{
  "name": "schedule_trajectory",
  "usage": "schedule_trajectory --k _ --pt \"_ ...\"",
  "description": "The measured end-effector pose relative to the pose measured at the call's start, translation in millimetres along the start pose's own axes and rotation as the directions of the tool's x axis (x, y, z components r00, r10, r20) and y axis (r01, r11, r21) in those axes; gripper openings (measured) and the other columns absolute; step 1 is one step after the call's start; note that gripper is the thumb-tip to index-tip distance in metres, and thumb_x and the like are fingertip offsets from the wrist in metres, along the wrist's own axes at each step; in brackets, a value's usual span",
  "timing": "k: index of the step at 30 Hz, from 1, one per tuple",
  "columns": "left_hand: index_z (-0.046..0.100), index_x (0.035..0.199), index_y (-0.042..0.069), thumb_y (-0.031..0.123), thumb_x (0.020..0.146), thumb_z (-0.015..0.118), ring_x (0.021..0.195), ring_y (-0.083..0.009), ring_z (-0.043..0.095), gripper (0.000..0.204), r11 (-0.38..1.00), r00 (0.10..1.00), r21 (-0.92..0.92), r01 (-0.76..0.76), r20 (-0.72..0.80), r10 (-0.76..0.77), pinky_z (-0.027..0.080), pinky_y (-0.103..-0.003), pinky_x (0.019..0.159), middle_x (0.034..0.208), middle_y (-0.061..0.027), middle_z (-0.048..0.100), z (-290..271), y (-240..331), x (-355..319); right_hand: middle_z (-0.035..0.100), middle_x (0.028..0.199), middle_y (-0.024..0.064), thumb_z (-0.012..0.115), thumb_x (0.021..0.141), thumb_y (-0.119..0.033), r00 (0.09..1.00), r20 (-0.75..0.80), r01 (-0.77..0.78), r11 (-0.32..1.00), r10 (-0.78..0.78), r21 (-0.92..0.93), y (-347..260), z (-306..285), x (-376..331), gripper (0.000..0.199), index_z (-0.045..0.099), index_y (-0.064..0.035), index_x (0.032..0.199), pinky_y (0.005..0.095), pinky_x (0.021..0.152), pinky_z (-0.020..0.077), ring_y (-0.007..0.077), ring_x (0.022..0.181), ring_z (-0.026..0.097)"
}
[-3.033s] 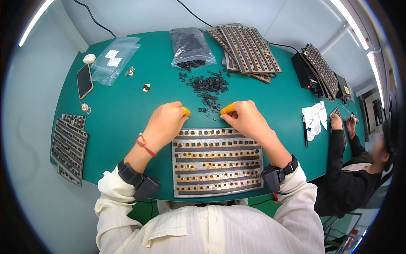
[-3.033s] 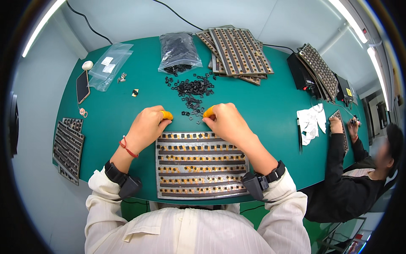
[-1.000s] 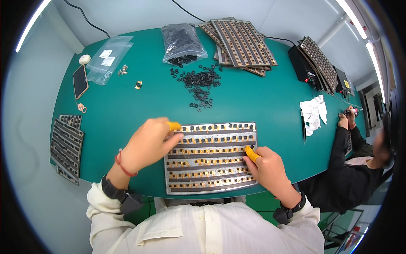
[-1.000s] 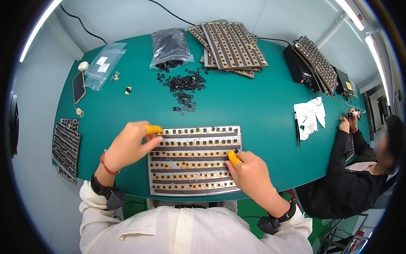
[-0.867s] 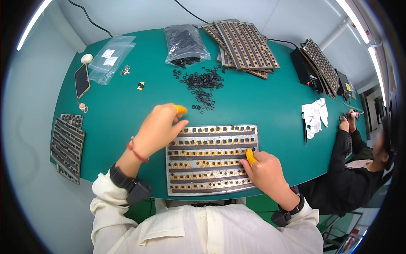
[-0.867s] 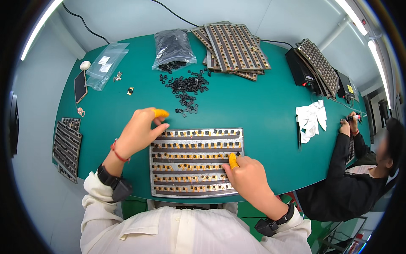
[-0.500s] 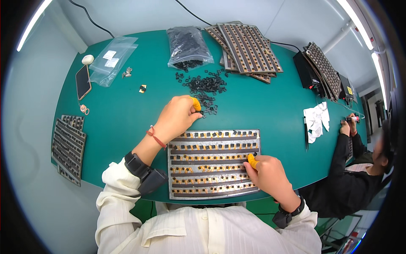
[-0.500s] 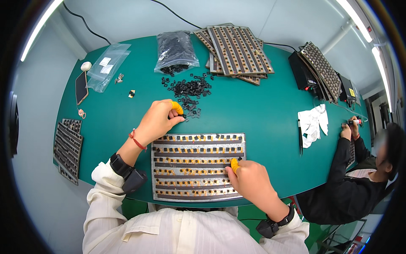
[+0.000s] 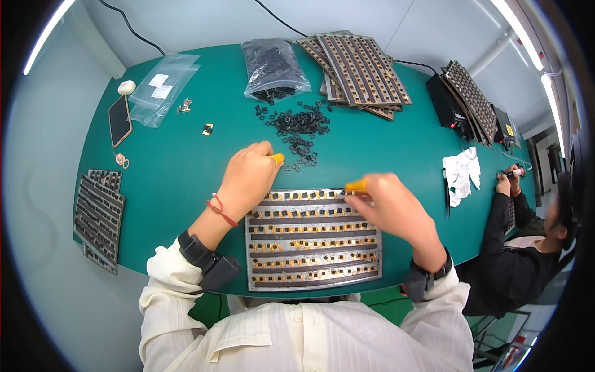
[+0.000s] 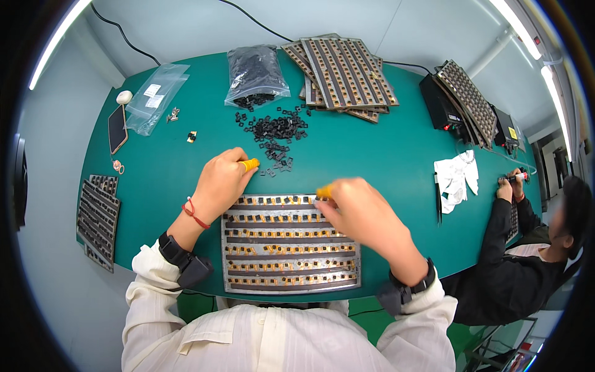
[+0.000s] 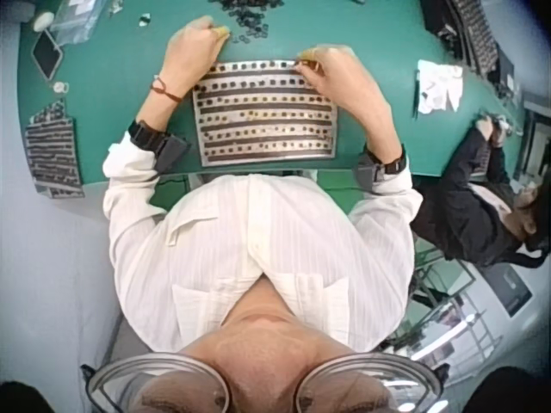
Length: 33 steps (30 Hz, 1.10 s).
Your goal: Placing small black lens spacers or housings onto an array of camera sensors.
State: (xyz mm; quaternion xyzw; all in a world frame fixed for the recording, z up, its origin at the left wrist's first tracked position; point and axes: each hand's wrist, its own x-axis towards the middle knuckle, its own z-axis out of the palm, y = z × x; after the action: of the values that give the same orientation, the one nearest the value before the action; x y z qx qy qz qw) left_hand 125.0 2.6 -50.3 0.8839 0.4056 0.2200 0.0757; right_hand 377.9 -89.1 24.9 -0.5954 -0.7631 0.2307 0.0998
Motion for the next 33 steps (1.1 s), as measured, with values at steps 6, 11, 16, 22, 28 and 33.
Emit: schedule_trajectory --k 6,11,16,22,28,33 --pt "0.072 0.097 -0.001 0.013 0.089 0.068 0.077 -0.0329 0.065 0.017 0.997 0.995 0.007 0.079 -0.060 -0.079 0.054 -0.042 0.071 0.090 -0.0118 0.065 1 -16 -6 0.070 0.079 0.0213 0.072 0.083 -0.011 0.991 -0.125 0.086 0.959 -0.054 0.269 -10 40 69 0.020 0.072 0.0049 0.096 0.0417 0.069 0.0560 0.0369 0.073 0.069" --pt "0.072 0.099 -0.003 0.010 0.088 0.068 0.078 -0.0326 0.065 0.017 0.985 0.986 -0.071 0.158 -0.049 -0.162 0.054 -0.040 0.070 0.091 -0.0121 0.066 -11 -19 -11 0.069 0.082 0.0186 0.073 0.083 -0.012 0.989 -0.147 0.021 0.993 -0.004 0.113 -16 60 79 0.018 0.073 0.0029 0.092 0.0430 0.070 0.0556 0.0360 0.076 0.068" --pt "0.072 0.100 -0.002 0.006 0.085 0.070 0.075 -0.0309 0.065 0.017 0.915 0.984 -0.366 0.170 0.021 -0.174 0.053 -0.037 0.068 0.088 -0.0137 0.066 -10 -12 -8 0.067 0.086 0.0176 0.074 0.081 -0.011 0.985 -0.168 0.072 0.987 -0.047 0.143 -9 62 75 0.016 0.072 0.0030 0.088 0.0433 0.071 0.0546 0.0353 0.080 0.067" --pt "0.072 0.090 -0.002 0.012 0.083 0.073 0.073 -0.0322 0.064 0.016 0.996 0.997 -0.065 0.053 0.067 -0.048 0.051 -0.041 0.067 0.086 -0.0150 0.065 -8 -11 -1 0.065 0.086 0.0190 0.077 0.078 -0.006 0.987 -0.156 0.071 0.979 -0.041 0.191 -4 58 76 0.015 0.070 0.0056 0.085 0.0424 0.072 0.0532 0.0358 0.079 0.066" --pt "0.071 0.084 0.000 0.012 0.080 0.072 0.073 -0.0330 0.059 0.013 0.990 0.997 -0.124 0.061 0.054 -0.055 0.049 -0.043 0.070 0.078 -0.0122 0.062 -10 -8 2 0.064 0.084 0.0152 0.077 0.079 -0.008 0.973 -0.200 0.144 0.983 -0.119 0.114 -2 58 75 0.017 0.072 0.0037 0.090 0.0389 0.067 0.0519 0.0312 0.075 0.066" --pt "0.071 0.084 0.002 0.013 0.078 0.072 0.071 -0.0292 0.057 0.013 0.967 0.985 -0.230 0.113 0.153 -0.079 0.047 -0.040 0.068 0.075 -0.0091 0.060 -34 14 -33 0.060 0.085 0.0147 0.073 0.081 -0.005 0.960 -0.209 0.207 0.974 -0.185 0.087 -7 36 37 0.012 0.070 0.0024 0.090 0.0410 0.072 0.0506 0.0326 0.082 0.062"
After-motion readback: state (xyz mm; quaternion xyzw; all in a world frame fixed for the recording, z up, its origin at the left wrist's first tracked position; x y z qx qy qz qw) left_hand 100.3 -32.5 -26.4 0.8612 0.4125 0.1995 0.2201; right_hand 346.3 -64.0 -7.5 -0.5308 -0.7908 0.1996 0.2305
